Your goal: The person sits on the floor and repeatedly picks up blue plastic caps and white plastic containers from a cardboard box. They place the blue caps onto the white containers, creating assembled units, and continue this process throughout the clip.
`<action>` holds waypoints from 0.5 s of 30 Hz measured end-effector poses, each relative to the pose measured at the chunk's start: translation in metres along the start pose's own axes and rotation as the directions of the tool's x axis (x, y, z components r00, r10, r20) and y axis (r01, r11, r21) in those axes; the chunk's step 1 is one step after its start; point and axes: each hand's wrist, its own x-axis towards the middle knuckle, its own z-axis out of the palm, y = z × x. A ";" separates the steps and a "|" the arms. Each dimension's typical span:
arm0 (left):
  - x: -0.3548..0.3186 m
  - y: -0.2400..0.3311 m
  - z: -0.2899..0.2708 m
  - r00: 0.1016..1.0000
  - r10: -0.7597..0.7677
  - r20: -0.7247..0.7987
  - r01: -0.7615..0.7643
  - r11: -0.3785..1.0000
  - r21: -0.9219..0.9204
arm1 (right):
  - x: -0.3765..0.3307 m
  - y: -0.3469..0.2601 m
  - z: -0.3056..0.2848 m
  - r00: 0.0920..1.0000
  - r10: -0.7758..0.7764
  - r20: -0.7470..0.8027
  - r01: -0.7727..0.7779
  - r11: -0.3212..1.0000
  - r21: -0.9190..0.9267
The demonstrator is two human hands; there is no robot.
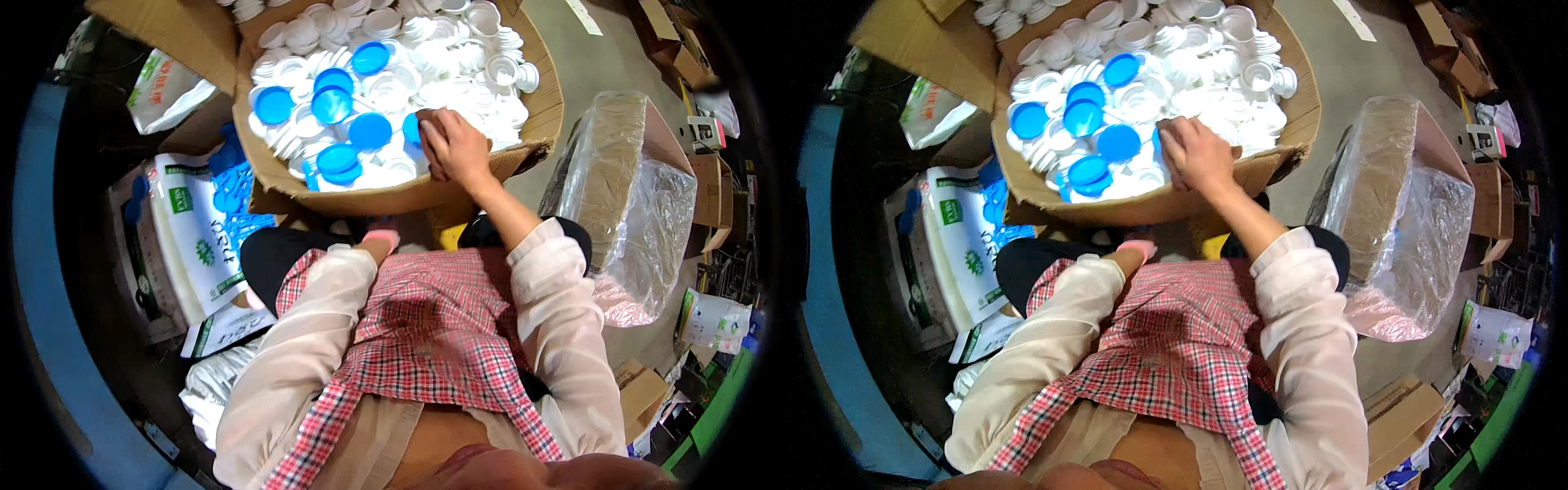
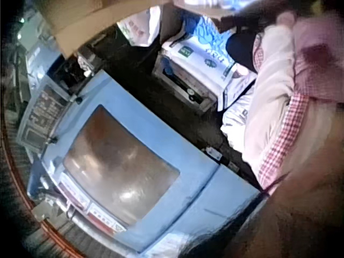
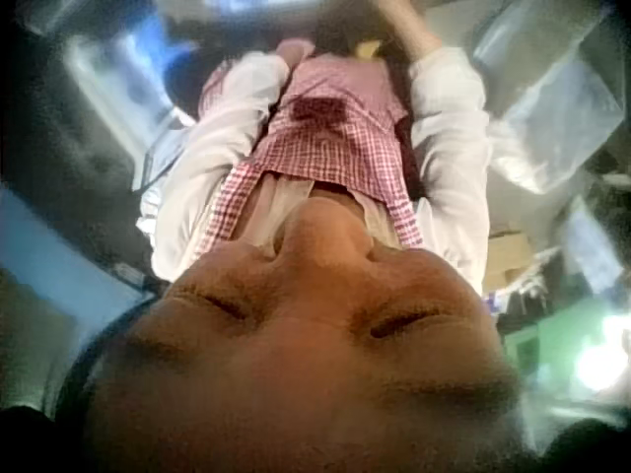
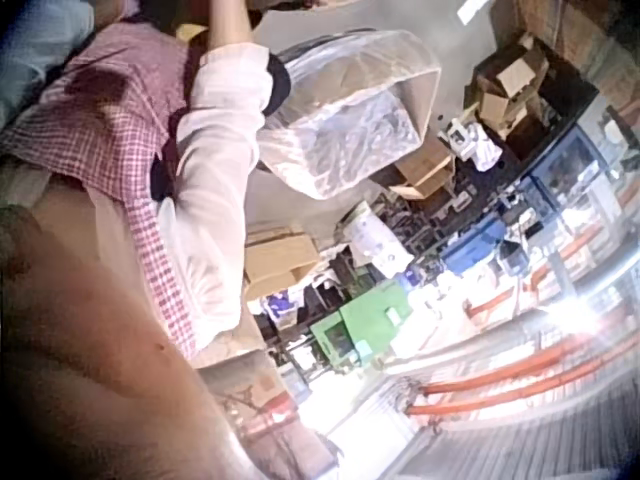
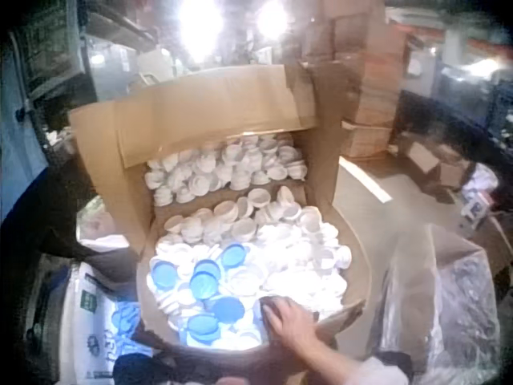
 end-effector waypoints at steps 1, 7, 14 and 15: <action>0.019 -0.009 0.029 0.995 -0.006 -0.104 0.004 1.000 -0.017 | 0.000 0.000 0.002 0.997 -0.034 -0.075 0.034 0.999 0.007; 0.043 -0.010 0.049 0.962 -0.195 0.192 0.215 0.972 -0.093 | 0.003 0.007 0.014 0.985 -0.076 -0.153 0.090 0.993 0.082; 0.018 0.025 0.007 0.742 -0.214 0.636 0.305 0.952 -0.036 | 0.002 0.014 0.013 0.990 -0.026 -0.138 0.037 0.996 0.078; 0.012 0.038 -0.005 0.719 -0.168 0.674 0.288 0.955 -0.069 | 0.004 0.012 0.012 0.990 -0.020 -0.139 0.032 0.996 0.081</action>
